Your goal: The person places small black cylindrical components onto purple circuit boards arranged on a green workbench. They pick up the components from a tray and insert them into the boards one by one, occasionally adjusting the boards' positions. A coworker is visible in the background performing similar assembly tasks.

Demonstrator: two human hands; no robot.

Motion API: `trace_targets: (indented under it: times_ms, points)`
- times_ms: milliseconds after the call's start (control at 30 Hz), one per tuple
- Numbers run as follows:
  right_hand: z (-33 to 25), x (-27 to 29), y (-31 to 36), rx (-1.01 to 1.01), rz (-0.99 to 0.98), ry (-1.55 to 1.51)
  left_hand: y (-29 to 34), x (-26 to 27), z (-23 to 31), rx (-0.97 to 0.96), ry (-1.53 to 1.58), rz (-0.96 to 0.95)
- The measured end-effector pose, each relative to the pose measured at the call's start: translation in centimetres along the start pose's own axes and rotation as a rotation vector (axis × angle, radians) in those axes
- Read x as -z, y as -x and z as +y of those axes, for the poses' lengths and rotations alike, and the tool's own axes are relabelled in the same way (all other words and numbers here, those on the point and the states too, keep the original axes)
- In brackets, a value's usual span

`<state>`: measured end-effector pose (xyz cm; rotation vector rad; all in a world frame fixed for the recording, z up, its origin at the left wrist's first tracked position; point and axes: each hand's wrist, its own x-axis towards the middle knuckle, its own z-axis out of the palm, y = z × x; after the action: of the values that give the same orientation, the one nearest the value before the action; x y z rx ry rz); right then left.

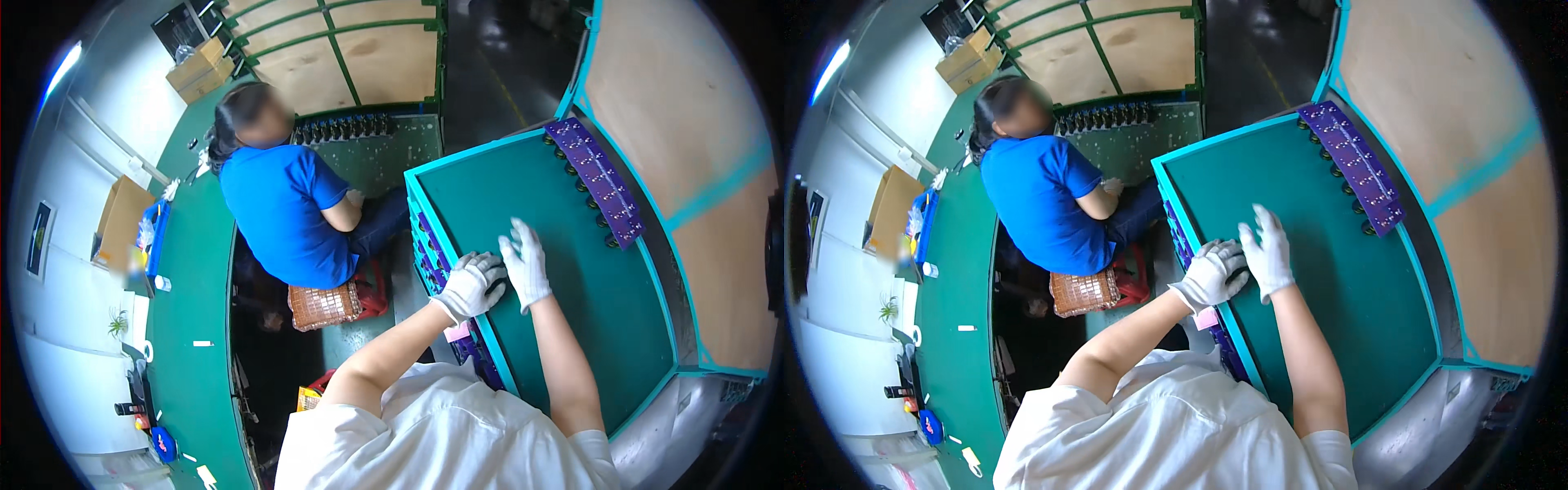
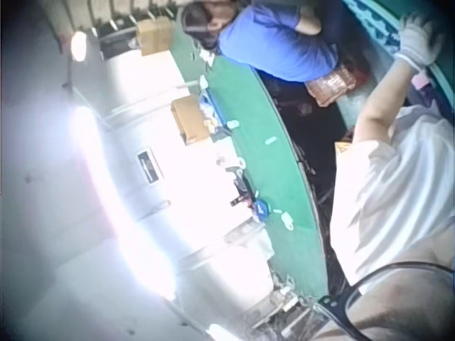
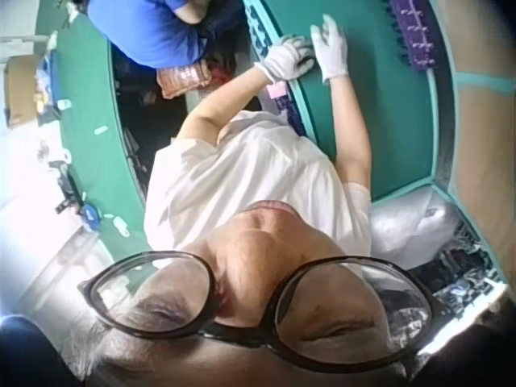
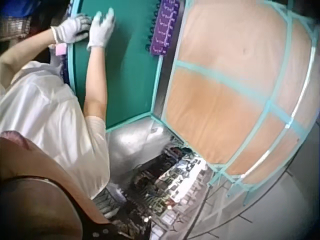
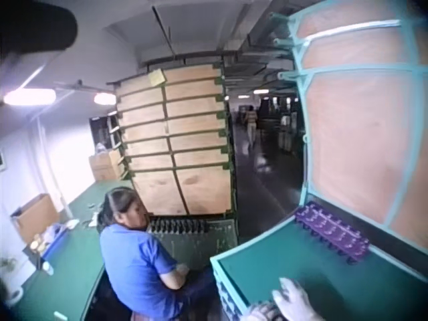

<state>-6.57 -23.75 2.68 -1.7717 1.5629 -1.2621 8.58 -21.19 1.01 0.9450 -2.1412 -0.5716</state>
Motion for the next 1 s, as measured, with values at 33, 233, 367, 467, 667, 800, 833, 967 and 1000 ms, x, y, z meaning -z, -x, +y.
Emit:
trace_targets:
  times_ms: [33,233,367,467,667,800,833,967,1000]
  points:
    - [-1.0,-0.8,-1.8,0.090,-0.024,0.055,-0.9,0.8,-0.4,0.026,0.147,-0.002]
    - [-1.0,-7.5,-8.6,0.142,-0.181,0.378,-6.0,6.3,-8.5,0.279,-0.143,0.396]
    - [-0.9,-7.3,-11.7,0.250,-0.001,0.314,-8.2,5.6,-10.2,0.190,-0.114,0.386]
    - [1.4,-7.8,-13.0,0.067,-0.161,0.396,-9.2,4.7,-11.6,0.243,-0.065,0.384]
    - [3.9,-6.4,-12.8,-0.287,-0.047,0.074,-12.8,4.3,-11.1,0.272,0.088,0.303]
    - [2.1,-7.0,-13.0,-0.258,0.043,-0.096,-14.0,3.5,-11.7,0.286,0.119,0.383]
    - [2.0,-7.2,-12.9,-0.235,0.054,-0.114,-14.2,3.4,-11.8,0.295,0.115,0.399]
    - [1.8,-7.8,-11.6,-0.428,0.160,-0.358,-13.7,1.6,-11.8,0.325,0.075,0.346]
    - [1.8,-7.7,-11.3,-0.502,0.196,-0.434,-13.2,1.0,-11.4,0.323,0.058,0.300]
